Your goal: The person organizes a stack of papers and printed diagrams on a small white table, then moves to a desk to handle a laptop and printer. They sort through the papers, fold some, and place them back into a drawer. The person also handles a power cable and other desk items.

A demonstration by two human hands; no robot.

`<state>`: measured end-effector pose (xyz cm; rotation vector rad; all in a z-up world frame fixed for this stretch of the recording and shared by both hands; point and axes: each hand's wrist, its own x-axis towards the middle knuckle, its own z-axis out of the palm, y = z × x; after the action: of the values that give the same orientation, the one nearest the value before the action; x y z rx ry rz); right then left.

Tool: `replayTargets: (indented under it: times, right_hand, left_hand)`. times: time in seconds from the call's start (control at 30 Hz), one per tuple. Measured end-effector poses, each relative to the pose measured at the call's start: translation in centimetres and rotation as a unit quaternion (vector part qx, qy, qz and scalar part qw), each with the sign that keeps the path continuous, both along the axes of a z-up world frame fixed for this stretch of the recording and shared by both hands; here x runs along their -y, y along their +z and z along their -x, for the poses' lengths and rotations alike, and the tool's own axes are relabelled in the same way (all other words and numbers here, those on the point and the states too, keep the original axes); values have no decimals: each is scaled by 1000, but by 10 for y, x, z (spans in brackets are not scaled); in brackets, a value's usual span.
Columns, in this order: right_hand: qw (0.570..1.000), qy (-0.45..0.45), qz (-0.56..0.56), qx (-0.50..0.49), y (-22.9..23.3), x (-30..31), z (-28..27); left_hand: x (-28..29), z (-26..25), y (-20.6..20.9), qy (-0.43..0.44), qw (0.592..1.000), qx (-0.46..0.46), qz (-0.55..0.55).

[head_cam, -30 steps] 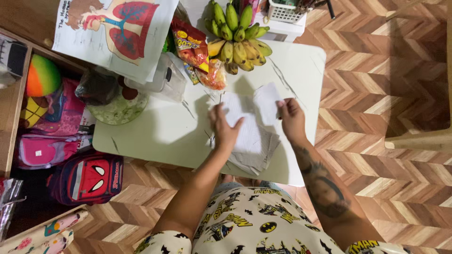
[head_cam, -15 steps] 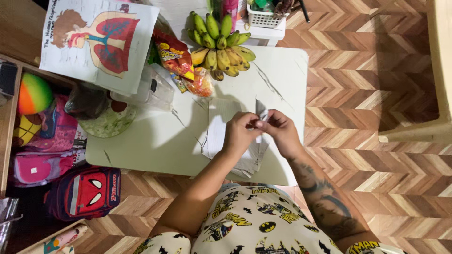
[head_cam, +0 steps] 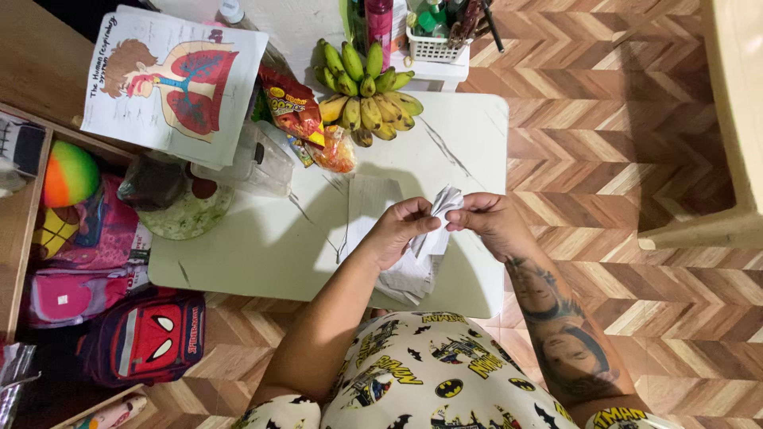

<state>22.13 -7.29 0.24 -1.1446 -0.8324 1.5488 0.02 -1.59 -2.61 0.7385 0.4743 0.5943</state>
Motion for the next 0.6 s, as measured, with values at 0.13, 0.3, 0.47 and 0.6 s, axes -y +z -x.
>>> replayTargets:
  times: [0.13, 0.3, 0.47, 0.6]
  right_hand:
    - [991, 46, -49, 115, 20, 7, 0]
    - [985, 21, -24, 170, 45, 9, -2]
    - [971, -29, -10, 239, 56, 11, -41]
    - [949, -44, -20, 312, 56, 25, -70]
  left_hand:
    - [7, -8, 9, 9, 997, -64, -44]
    - [7, -18, 31, 120, 991, -63, -16]
    - [-16, 14, 14, 203, 971, -85, -90]
    - [-32, 38, 2, 227, 958, -51, -169]
